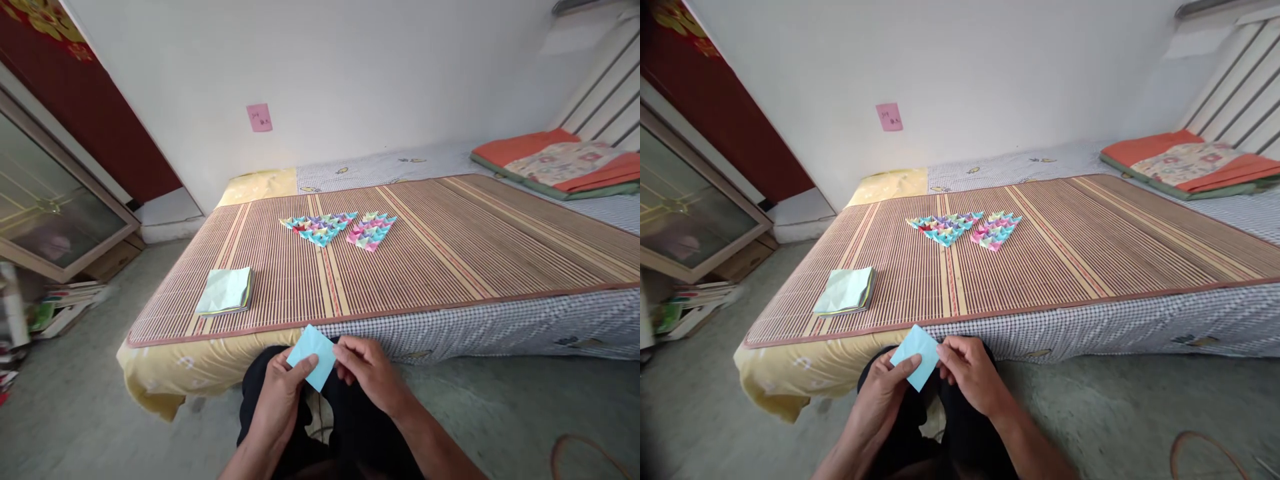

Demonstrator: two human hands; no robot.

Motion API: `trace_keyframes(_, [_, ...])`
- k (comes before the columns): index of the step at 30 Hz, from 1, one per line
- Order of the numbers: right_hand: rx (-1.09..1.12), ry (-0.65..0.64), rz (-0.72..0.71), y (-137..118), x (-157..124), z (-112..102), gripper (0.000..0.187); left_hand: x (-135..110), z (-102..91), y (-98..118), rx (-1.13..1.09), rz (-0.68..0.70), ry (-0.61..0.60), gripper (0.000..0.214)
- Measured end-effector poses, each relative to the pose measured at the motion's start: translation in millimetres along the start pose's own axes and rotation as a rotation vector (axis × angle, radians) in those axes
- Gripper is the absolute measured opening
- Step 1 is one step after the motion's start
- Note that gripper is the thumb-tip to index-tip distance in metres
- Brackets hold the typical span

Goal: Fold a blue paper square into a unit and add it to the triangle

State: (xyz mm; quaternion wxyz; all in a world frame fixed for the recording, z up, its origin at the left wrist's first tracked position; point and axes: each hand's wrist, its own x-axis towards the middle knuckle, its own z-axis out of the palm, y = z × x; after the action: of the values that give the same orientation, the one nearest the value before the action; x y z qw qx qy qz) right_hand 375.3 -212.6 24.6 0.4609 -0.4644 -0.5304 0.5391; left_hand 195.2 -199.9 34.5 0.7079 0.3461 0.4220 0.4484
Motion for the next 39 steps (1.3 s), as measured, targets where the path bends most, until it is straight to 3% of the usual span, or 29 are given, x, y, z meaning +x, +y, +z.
trace_keyframes(4, [0.032, 0.133, -0.021, -4.6, 1.1, -12.2, 0.042, 0.2, -3.6, 1.1, 0.060, 0.024, 0.018, 0.028])
trace_keyframes(9, [0.005, 0.013, -0.059, -14.8, -1.4, -3.7, 0.027, -3.8, 4.0, 0.2, 0.174, 0.016, -0.036, 0.034])
trace_keyframes(14, [-0.098, 0.080, -0.097, -11.5, -1.9, 9.6, 0.040, -3.8, 4.5, -10.1, 0.276, 0.033, -0.082, 0.040])
trace_keyframes(24, [-0.095, 0.080, -0.087, -10.0, -2.1, -8.6, 0.039, -8.3, -1.3, -1.4, 0.346, 0.003, -0.228, 0.045])
trace_keyframes(28, [-0.121, 0.104, -0.116, -13.7, -2.2, -5.1, 0.039, -3.6, 5.2, -7.7, 0.152, -0.007, -0.173, 0.041])
trace_keyframes(32, [-0.148, 0.116, -0.136, -16.3, -3.9, 3.6, 0.040, -1.7, 11.5, -11.0, 0.105, -0.010, -0.063, 0.035])
trace_keyframes(39, [-0.105, 0.139, -0.116, -14.9, -5.5, 7.0, 0.040, -7.7, 18.8, -5.6, 0.106, -0.022, -0.103, 0.033])
